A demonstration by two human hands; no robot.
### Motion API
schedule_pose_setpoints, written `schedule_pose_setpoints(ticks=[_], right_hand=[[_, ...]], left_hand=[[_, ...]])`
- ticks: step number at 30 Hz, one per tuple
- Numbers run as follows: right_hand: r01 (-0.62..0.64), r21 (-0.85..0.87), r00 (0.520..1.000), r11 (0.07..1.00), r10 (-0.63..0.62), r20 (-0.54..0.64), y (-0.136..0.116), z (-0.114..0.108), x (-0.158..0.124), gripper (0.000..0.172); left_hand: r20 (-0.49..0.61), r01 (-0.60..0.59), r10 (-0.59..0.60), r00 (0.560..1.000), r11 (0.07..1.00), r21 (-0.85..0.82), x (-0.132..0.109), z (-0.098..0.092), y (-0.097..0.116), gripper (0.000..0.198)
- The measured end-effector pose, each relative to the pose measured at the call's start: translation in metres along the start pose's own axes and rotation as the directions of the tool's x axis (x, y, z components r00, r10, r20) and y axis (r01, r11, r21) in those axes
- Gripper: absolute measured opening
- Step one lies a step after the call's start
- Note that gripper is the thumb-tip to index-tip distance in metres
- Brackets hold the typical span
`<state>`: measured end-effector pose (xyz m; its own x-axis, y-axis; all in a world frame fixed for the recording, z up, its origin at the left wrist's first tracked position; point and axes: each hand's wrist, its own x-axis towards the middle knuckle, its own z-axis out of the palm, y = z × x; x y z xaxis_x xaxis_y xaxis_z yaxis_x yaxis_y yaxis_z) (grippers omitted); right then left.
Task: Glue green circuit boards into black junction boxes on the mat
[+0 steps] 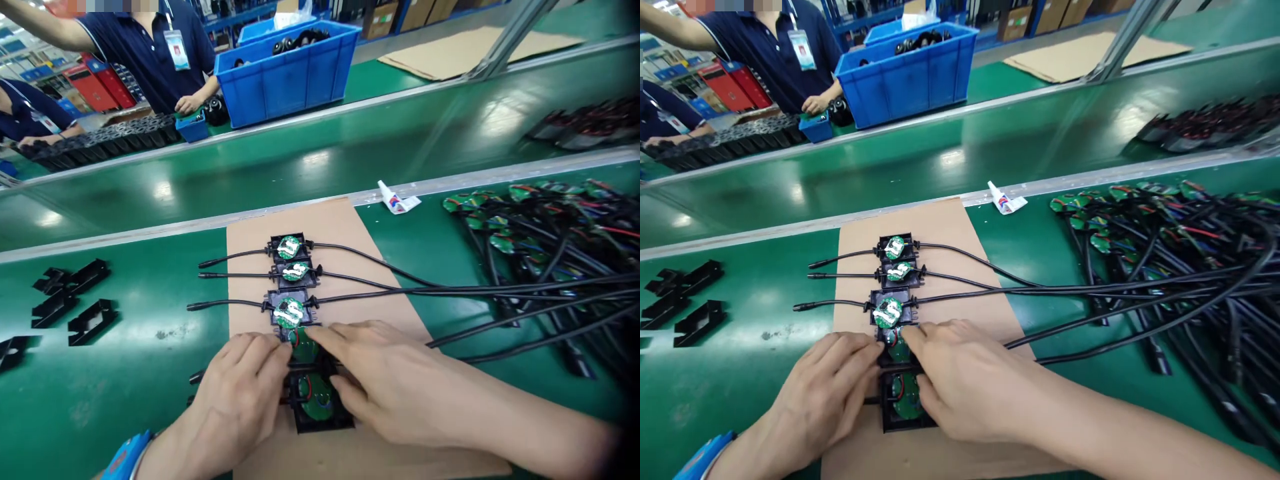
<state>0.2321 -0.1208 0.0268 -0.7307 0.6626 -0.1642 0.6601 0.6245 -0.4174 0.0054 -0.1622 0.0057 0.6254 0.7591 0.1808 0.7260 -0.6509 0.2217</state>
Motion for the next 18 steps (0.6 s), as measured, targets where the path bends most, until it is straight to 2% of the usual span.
schedule_pose_setpoints(ticks=[4,7,11,14,16,18], right_hand=[[-0.086,0.021,0.995,0.996,0.085,0.058,0.004,-0.005,-0.007,0.012],[-0.050,0.016,0.999,0.999,0.050,0.022,0.004,0.001,-0.009,0.012],[0.072,-0.016,0.986,0.997,-0.074,-0.152,0.007,0.020,-0.006,0.018],[0.019,0.026,0.961,0.999,-0.011,-0.276,0.014,0.036,-0.005,0.024],[-0.051,0.040,0.967,0.998,0.059,-0.249,0.020,0.044,-0.008,0.024],[-0.075,-0.008,0.978,0.997,0.072,-0.196,0.024,0.047,-0.012,0.022]], left_hand=[[0.059,-0.137,0.143,0.988,0.986,-0.097,0.008,0.005,0.001,0.028],[0.057,-0.154,0.160,0.985,0.983,-0.099,0.011,0.011,-0.002,0.031],[0.068,-0.162,0.168,0.983,0.983,-0.092,0.008,0.018,-0.003,0.033],[0.090,-0.154,0.164,0.982,0.982,-0.108,0.005,0.021,-0.003,0.033],[0.124,-0.139,0.154,0.980,0.982,-0.126,0.005,0.021,-0.003,0.033],[0.155,-0.124,0.144,0.977,0.983,-0.133,0.006,0.019,-0.003,0.034]])
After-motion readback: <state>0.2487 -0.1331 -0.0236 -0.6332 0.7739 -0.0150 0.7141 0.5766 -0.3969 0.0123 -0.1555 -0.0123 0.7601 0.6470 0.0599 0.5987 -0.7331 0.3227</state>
